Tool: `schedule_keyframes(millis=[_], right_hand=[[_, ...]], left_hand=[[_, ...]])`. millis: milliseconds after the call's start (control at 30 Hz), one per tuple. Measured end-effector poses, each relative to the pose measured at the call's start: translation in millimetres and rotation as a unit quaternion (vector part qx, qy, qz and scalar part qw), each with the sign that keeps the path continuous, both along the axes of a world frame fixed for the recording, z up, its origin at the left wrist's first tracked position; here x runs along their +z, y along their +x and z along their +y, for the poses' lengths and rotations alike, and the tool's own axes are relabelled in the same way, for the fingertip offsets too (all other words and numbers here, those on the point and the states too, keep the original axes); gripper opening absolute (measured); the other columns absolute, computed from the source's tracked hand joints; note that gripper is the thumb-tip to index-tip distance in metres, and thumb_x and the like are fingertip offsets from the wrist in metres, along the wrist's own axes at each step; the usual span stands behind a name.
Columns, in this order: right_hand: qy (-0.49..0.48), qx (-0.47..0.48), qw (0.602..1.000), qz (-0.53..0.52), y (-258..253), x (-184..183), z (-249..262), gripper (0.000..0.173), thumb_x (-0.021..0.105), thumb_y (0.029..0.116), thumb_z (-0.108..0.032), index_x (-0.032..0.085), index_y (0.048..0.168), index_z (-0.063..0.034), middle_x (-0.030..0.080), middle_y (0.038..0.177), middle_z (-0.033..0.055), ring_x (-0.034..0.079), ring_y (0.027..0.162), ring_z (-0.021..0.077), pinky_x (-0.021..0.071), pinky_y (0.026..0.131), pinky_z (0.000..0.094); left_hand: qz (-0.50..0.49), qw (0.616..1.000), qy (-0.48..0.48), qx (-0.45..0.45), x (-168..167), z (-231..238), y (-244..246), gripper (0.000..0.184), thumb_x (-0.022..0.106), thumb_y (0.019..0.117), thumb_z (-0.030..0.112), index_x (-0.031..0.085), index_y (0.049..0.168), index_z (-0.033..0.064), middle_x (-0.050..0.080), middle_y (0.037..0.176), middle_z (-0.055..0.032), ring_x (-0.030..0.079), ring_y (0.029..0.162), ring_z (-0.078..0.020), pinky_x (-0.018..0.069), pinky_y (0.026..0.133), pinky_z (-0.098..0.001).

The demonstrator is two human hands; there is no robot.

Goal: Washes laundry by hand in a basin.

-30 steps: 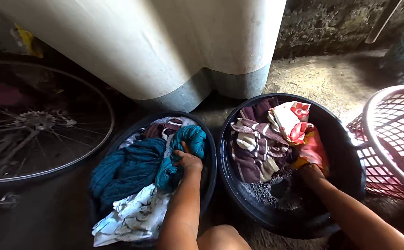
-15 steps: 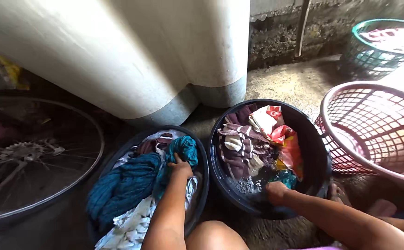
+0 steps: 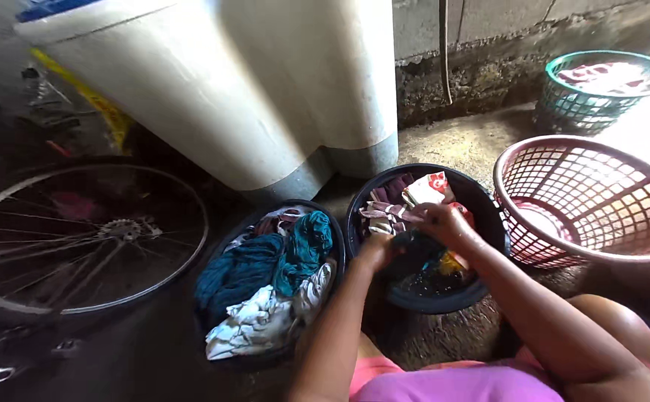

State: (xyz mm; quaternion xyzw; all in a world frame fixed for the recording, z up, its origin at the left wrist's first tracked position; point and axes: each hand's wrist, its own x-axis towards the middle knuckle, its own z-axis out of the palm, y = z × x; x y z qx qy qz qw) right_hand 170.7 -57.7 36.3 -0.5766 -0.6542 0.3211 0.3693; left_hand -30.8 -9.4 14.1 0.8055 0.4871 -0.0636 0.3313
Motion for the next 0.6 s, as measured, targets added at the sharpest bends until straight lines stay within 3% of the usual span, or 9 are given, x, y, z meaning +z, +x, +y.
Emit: schedule_keyframes(millis=[67, 133, 167, 267, 367, 433, 500, 533, 600], right_hand=[[0.024, -0.116, 0.992, 0.038, 23.4, 4.5, -0.1, 0.025, 0.072, 0.0951, -0.016, 0.071, 0.115, -0.0005, 0.068, 0.082, 0.0122, 0.064, 0.071, 0.0199, 0.0557, 0.073, 0.0422], [0.026, -0.190, 0.977, 0.095, 48.2, 1.4, -0.3, 0.022, 0.074, 0.0949, -0.014, 0.069, 0.110, 0.0001, 0.069, 0.086, 0.0112, 0.063, 0.071, 0.0172, 0.0555, 0.072, 0.0402], [0.023, -0.216, 0.970, 0.109, 58.6, -0.7, -2.9, 0.020, 0.074, 0.0950, -0.015, 0.069, 0.108, -0.0002, 0.069, 0.085, 0.0097, 0.062, 0.071, 0.0154, 0.0545, 0.072, 0.0384], [0.041, -0.282, 0.953, 0.101, 86.7, -6.4, -9.0, 0.022, 0.075, 0.0948, -0.019, 0.068, 0.103, 0.0002, 0.065, 0.082, 0.0070, 0.057, 0.069, 0.0116, 0.0507, 0.070, 0.0359], [0.041, -0.329, 0.937, 0.114, 104.1, -4.0, -16.3, 0.027, 0.074, 0.0957, -0.022, 0.064, 0.107, -0.0006, 0.062, 0.079, 0.0053, 0.053, 0.063, 0.0094, 0.0484, 0.064, 0.0326], [0.052, -0.343, 0.926, 0.148, 112.5, -9.7, -13.4, 0.025, 0.074, 0.0962, -0.020, 0.063, 0.107, -0.0014, 0.061, 0.077, 0.0025, 0.051, 0.058, 0.0057, 0.0473, 0.057, 0.0265], [0.051, -0.330, 0.929, 0.159, 118.7, -20.2, -9.5, 0.021, 0.072, 0.0970, -0.018, 0.062, 0.105, -0.0010, 0.060, 0.077, 0.0014, 0.051, 0.056, 0.0035, 0.0470, 0.055, 0.0233], [0.039, -0.305, 0.941, 0.141, 119.5, -25.5, -7.5, 0.020, 0.071, 0.0972, -0.017, 0.062, 0.103, -0.0001, 0.060, 0.077, 0.0022, 0.052, 0.059, 0.0043, 0.0471, 0.057, 0.0244], [-0.011, -0.204, 0.978, 0.039, 114.3, -30.9, -4.6, 0.024, 0.072, 0.0965, -0.017, 0.066, 0.102, 0.0051, 0.064, 0.083, 0.0110, 0.058, 0.069, 0.0142, 0.0520, 0.069, 0.0354]], left_hand=[[-0.084, 0.981, -0.017, 0.174, -1.7, -6.5, -15.1, 0.046, 0.056, 0.1060, 0.032, 0.063, 0.129, -0.0073, 0.064, 0.128, -0.0274, 0.062, 0.123, -0.0361, 0.0457, 0.109, -0.0515], [-0.221, 0.905, -0.053, 0.360, -13.4, -13.3, -30.0, 0.054, 0.054, 0.1075, 0.035, 0.050, 0.137, -0.0104, 0.061, 0.128, -0.0300, 0.067, 0.113, -0.0362, 0.0571, 0.094, -0.0512], [-0.284, 0.854, -0.077, 0.430, -16.7, -16.1, -34.3, 0.055, 0.053, 0.1081, 0.034, 0.044, 0.143, -0.0079, 0.058, 0.132, -0.0305, 0.067, 0.111, -0.0377, 0.0588, 0.088, -0.0526], [-0.410, 0.713, -0.121, 0.555, -18.0, -12.4, -39.0, 0.053, 0.048, 0.1101, 0.033, 0.038, 0.150, -0.0007, 0.049, 0.143, -0.0285, 0.063, 0.116, -0.0396, 0.0584, 0.085, -0.0546], [-0.456, 0.634, -0.121, 0.612, -13.9, -1.4, -40.1, 0.053, 0.044, 0.1111, 0.035, 0.037, 0.151, 0.0010, 0.046, 0.147, -0.0271, 0.060, 0.118, -0.0392, 0.0568, 0.086, -0.0544], [-0.441, 0.640, -0.100, 0.621, -8.4, 7.6, -40.4, 0.054, 0.042, 0.1112, 0.039, 0.039, 0.149, 0.0000, 0.049, 0.141, -0.0274, 0.062, 0.110, -0.0368, 0.0567, 0.082, -0.0513], [-0.377, 0.707, -0.042, 0.597, -6.4, 13.7, -38.3, 0.055, 0.042, 0.1109, 0.041, 0.049, 0.137, -0.0062, 0.057, 0.123, -0.0264, 0.064, 0.094, -0.0294, 0.0563, 0.076, -0.0435], [-0.355, 0.736, -0.018, 0.575, -3.8, 15.2, -35.3, 0.054, 0.043, 0.1106, 0.041, 0.053, 0.132, -0.0078, 0.060, 0.117, -0.0257, 0.063, 0.092, -0.0279, 0.0549, 0.077, -0.0431], [-0.367, 0.773, 0.010, 0.517, 0.4, 14.9, -22.5, 0.049, 0.045, 0.1104, 0.038, 0.058, 0.126, -0.0074, 0.065, 0.110, -0.0226, 0.066, 0.093, -0.0248, 0.0562, 0.080, -0.0422]])
